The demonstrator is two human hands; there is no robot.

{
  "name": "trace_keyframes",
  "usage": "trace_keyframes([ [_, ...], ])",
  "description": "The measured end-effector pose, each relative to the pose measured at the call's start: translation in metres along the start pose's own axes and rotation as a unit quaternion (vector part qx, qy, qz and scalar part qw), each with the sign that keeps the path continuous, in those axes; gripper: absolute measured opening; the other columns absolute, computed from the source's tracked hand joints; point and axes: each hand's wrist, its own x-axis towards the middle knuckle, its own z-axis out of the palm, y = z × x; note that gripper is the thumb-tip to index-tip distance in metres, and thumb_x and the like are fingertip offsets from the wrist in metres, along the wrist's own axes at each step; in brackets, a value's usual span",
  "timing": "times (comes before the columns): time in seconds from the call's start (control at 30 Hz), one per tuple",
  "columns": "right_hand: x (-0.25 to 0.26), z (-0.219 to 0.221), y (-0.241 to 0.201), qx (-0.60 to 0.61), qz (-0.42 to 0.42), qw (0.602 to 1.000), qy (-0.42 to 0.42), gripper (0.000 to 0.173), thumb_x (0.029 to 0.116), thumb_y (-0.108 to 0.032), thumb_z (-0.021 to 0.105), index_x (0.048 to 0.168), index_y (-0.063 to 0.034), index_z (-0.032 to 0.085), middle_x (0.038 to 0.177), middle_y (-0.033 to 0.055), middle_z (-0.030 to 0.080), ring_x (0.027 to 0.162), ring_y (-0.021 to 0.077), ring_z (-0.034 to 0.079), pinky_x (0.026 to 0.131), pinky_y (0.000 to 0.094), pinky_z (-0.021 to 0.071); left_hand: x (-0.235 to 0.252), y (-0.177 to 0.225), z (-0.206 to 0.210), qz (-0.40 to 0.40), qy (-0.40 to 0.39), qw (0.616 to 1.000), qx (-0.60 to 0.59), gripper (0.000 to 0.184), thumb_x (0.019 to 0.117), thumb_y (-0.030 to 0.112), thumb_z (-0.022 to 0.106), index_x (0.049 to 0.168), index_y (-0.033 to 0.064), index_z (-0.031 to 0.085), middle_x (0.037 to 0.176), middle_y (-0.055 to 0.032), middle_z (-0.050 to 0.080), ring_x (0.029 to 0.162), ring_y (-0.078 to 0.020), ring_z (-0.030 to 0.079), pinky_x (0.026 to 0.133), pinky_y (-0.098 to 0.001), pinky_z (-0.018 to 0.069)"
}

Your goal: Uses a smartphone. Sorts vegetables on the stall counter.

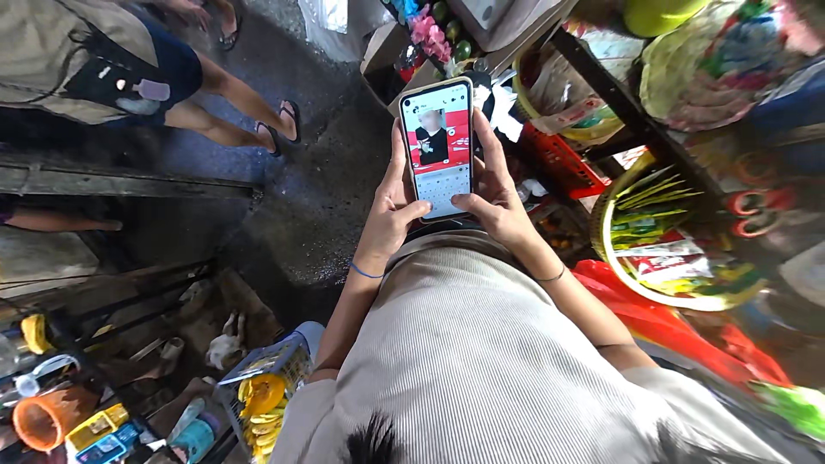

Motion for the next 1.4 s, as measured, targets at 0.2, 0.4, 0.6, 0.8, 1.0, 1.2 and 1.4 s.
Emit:
trace_keyframes([
  [0.2, 0.001, -0.004, 0.003, -0.004, 0.006, 1.000, -0.003, 0.094, 0.0910, 0.002, 0.057, 0.164, -0.0060, -0.002, 0.153, 0.0162, 0.045, 0.127, 0.0214, 0.060, 0.103, 0.0359, 0.0570, 0.015, -0.007, -0.003, 0.008, 0.014, 1.000, 0.010, 0.095, 0.0957, -0.016, 0.046, 0.164, 0.0165, -0.011, 0.167, -0.0177, 0.023, 0.143, -0.0320, 0.045, 0.116, -0.0477, 0.0443],
  [0.4, -0.001, -0.005, -0.008, -0.037, 0.034, 0.999, 0.009, 0.100, 0.0854, 0.007, 0.056, 0.165, -0.0120, -0.001, 0.150, 0.0101, 0.049, 0.119, 0.0152, 0.064, 0.094, 0.0303, 0.0600, 0.012, -0.002, 0.003, -0.003, 0.004, 1.000, 0.004, 0.102, 0.0893, -0.019, 0.046, 0.165, 0.0195, -0.011, 0.168, -0.0120, 0.023, 0.143, -0.0267, 0.046, 0.114, -0.0433, 0.0458],
  [0.6, -0.001, -0.010, -0.003, -0.003, 0.013, 1.000, 0.011, 0.098, 0.0858, 0.008, 0.057, 0.164, -0.0078, 0.000, 0.150, 0.0156, 0.049, 0.123, 0.0209, 0.063, 0.099, 0.0354, 0.0587, 0.011, -0.001, 0.008, -0.014, 0.003, 1.000, 0.002, 0.106, 0.0859, -0.023, 0.045, 0.165, 0.0221, -0.010, 0.167, -0.0103, 0.025, 0.140, -0.0244, 0.049, 0.110, -0.0406, 0.0492],
  [0.8, 0.006, -0.003, -0.003, -0.011, 0.014, 0.991, 0.131, 0.071, 0.0996, -0.002, 0.058, 0.159, -0.0030, 0.018, 0.140, 0.0143, 0.057, 0.116, 0.0201, 0.067, 0.097, 0.0364, 0.0606, 0.011, -0.007, 0.018, -0.022, -0.005, 1.000, -0.002, 0.113, 0.0817, -0.026, 0.047, 0.164, 0.0228, -0.012, 0.168, -0.0117, 0.022, 0.140, -0.0269, 0.048, 0.109, -0.0422, 0.0497],
  [1.0, 0.007, -0.003, -0.003, -0.020, 0.004, 0.987, 0.162, 0.071, 0.0990, -0.002, 0.061, 0.158, -0.0020, 0.021, 0.141, 0.0162, 0.057, 0.118, 0.0234, 0.067, 0.098, 0.0380, 0.0604, 0.017, -0.010, 0.020, -0.010, -0.030, 0.999, -0.004, 0.116, 0.0790, -0.028, 0.050, 0.163, 0.0185, -0.016, 0.169, -0.0146, 0.015, 0.146, -0.0310, 0.040, 0.115, -0.0451, 0.0444],
  [1.2, 0.000, -0.011, 0.001, -0.009, -0.003, 0.998, 0.063, 0.105, 0.0787, 0.003, 0.065, 0.163, -0.0034, 0.002, 0.150, 0.0188, 0.046, 0.127, 0.0242, 0.060, 0.102, 0.0378, 0.0575, 0.029, -0.007, 0.005, 0.009, -0.063, 0.998, -0.014, 0.111, 0.0830, -0.018, 0.053, 0.162, 0.0124, -0.019, 0.167, -0.0209, 0.015, 0.148, -0.0349, 0.036, 0.118, -0.0515, 0.0400],
  [1.4, 0.001, -0.011, 0.002, 0.007, -0.002, 0.999, 0.042, 0.115, 0.0723, 0.010, 0.066, 0.163, -0.0040, -0.004, 0.156, 0.0191, 0.040, 0.132, 0.0258, 0.057, 0.105, 0.0388, 0.0566, 0.031, -0.001, 0.003, 0.002, -0.054, 0.999, 0.004, 0.112, 0.0814, -0.017, 0.054, 0.162, 0.0126, -0.017, 0.166, -0.0208, 0.018, 0.145, -0.0345, 0.040, 0.115, -0.0512, 0.0435],
])
